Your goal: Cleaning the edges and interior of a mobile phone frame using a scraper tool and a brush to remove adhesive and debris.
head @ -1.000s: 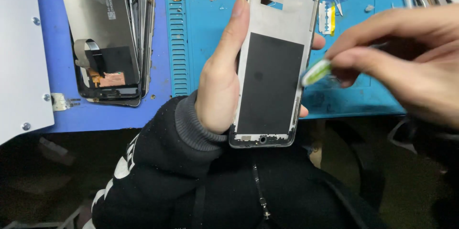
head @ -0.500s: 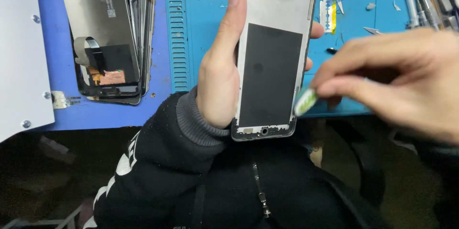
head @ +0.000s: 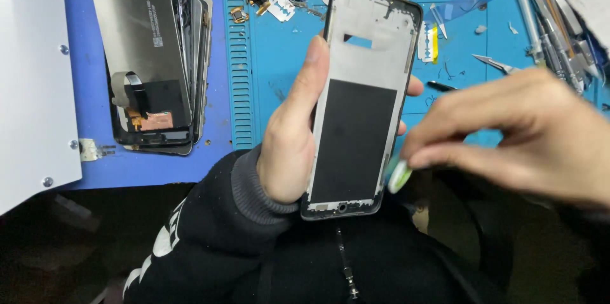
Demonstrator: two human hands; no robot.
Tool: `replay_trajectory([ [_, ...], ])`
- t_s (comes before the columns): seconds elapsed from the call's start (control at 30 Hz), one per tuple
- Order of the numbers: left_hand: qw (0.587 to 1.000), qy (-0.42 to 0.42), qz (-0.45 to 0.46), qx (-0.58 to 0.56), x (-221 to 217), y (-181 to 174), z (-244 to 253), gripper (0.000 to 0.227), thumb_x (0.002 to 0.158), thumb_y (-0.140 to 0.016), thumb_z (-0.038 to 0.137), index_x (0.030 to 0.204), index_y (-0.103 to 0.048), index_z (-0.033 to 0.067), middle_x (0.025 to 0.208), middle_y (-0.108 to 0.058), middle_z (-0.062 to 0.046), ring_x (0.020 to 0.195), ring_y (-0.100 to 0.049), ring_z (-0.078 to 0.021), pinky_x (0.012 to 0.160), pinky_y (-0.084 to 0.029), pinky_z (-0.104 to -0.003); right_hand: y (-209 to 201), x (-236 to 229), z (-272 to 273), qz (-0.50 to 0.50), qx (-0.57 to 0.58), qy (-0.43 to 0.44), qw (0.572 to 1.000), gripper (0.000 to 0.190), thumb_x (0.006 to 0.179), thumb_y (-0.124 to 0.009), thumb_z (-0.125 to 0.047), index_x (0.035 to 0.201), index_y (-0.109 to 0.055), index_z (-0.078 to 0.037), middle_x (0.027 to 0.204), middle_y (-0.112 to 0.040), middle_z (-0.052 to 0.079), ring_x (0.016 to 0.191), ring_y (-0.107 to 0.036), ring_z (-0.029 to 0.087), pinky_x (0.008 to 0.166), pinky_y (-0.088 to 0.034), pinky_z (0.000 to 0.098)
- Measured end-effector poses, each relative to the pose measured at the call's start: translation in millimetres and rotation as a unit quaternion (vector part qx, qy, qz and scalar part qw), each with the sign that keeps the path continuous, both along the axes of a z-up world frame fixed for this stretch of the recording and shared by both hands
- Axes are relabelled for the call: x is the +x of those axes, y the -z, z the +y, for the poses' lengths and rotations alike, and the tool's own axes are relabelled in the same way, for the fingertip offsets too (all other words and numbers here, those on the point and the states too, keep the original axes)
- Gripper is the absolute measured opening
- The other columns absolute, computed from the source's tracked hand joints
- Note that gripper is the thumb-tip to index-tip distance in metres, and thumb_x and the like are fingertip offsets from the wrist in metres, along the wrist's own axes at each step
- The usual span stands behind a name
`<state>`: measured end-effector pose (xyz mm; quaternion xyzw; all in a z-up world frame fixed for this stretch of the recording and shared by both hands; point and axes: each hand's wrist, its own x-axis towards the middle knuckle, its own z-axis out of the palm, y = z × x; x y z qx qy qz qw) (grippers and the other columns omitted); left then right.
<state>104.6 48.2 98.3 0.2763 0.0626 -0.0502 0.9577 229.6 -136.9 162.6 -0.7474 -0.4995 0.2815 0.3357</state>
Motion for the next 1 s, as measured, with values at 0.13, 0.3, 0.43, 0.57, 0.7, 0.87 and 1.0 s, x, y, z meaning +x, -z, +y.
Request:
replay_trajectory([
  [0.13,0.998,0.024,-0.028,-0.050,-12.2,-1.6,9.0,0.065,0.110,-0.028,0.045,0.167,-0.024,0.0149,0.137,-0.058,-0.029,0.083,-0.070,-0.0263,0.061,-0.064,-0.040,29.2,70.3,-29.1,-0.053,0.004,0.185,0.981,0.007,0.117,-0.058,0.009,0.113,-0.062,0.014,0.105,-0.066,0.025,0.089,-0.072,0.032,0.085,-0.066,0.0376],
  [0.3,0.998,0.032,-0.004,-0.060,-10.8,22.6,3.7,0.071,0.108,-0.030,0.051,0.161,-0.033,0.0048,0.134,-0.061,-0.027,0.085,-0.070,-0.0259,0.066,-0.065,-0.042,-6.0,22.4,-9.3,-0.064,-0.020,0.123,0.990,0.007,0.087,-0.068,0.006,0.093,-0.072,0.006,0.082,-0.076,0.015,0.066,-0.076,0.021,0.064,-0.064,0.0284],
  [0.43,0.999,0.004,0.041,-0.019,-13.8,7.6,-5.9,0.068,0.106,-0.036,0.045,0.149,-0.048,-0.0065,0.145,-0.057,-0.021,0.124,-0.059,-0.0273,0.111,-0.044,-0.038,-2.4,-5.6,2.9,-0.019,-0.005,0.012,1.000,0.008,0.071,-0.083,-0.010,0.079,-0.084,-0.011,0.071,-0.087,-0.006,0.047,-0.073,0.006,0.039,-0.052,0.0204],
  [0.57,0.997,0.072,0.013,-0.033,-26.5,12.8,-6.4,0.078,0.107,-0.026,0.053,0.162,-0.035,-0.0025,0.130,-0.061,-0.024,0.075,-0.067,-0.0200,0.060,-0.062,-0.034,58.0,91.7,-46.1,-0.115,0.034,0.092,0.989,0.010,0.100,-0.064,0.012,0.110,-0.066,0.013,0.098,-0.071,0.024,0.081,-0.076,0.029,0.069,-0.066,0.0321],
  [0.7,0.995,0.057,0.044,-0.068,-27.6,16.7,-4.5,0.071,0.108,-0.032,0.049,0.160,-0.037,0.0002,0.125,-0.064,-0.024,0.077,-0.068,-0.0212,0.061,-0.062,-0.036,23.5,69.4,-18.1,-0.006,-0.055,0.195,0.979,0.027,0.101,-0.053,-0.025,0.109,-0.067,-0.003,0.088,-0.070,0.010,0.066,-0.069,0.017,0.059,-0.060,0.0274],
  [0.87,0.992,0.086,0.076,-0.055,-24.6,26.4,-7.7,0.075,0.105,-0.036,0.054,0.151,-0.047,-0.0049,0.105,-0.067,-0.020,0.072,-0.066,-0.0219,0.061,-0.062,-0.037,32.3,53.2,-28.5,-0.088,-0.046,0.092,0.991,0.017,0.077,-0.082,-0.012,0.093,-0.083,-0.006,0.075,-0.083,0.004,0.048,-0.072,0.010,0.041,-0.053,0.0212],
  [1.0,0.985,0.094,0.055,-0.137,-20.7,30.9,-4.7,0.076,0.109,-0.032,0.053,0.160,-0.037,-0.0029,0.123,-0.063,-0.026,0.081,-0.070,-0.0249,0.066,-0.065,-0.043,19.6,46.0,-27.7,-0.073,0.012,0.181,0.981,0.006,0.104,-0.071,0.007,0.108,-0.072,0.011,0.097,-0.075,0.022,0.080,-0.075,0.026,0.076,-0.066,0.0319],
])
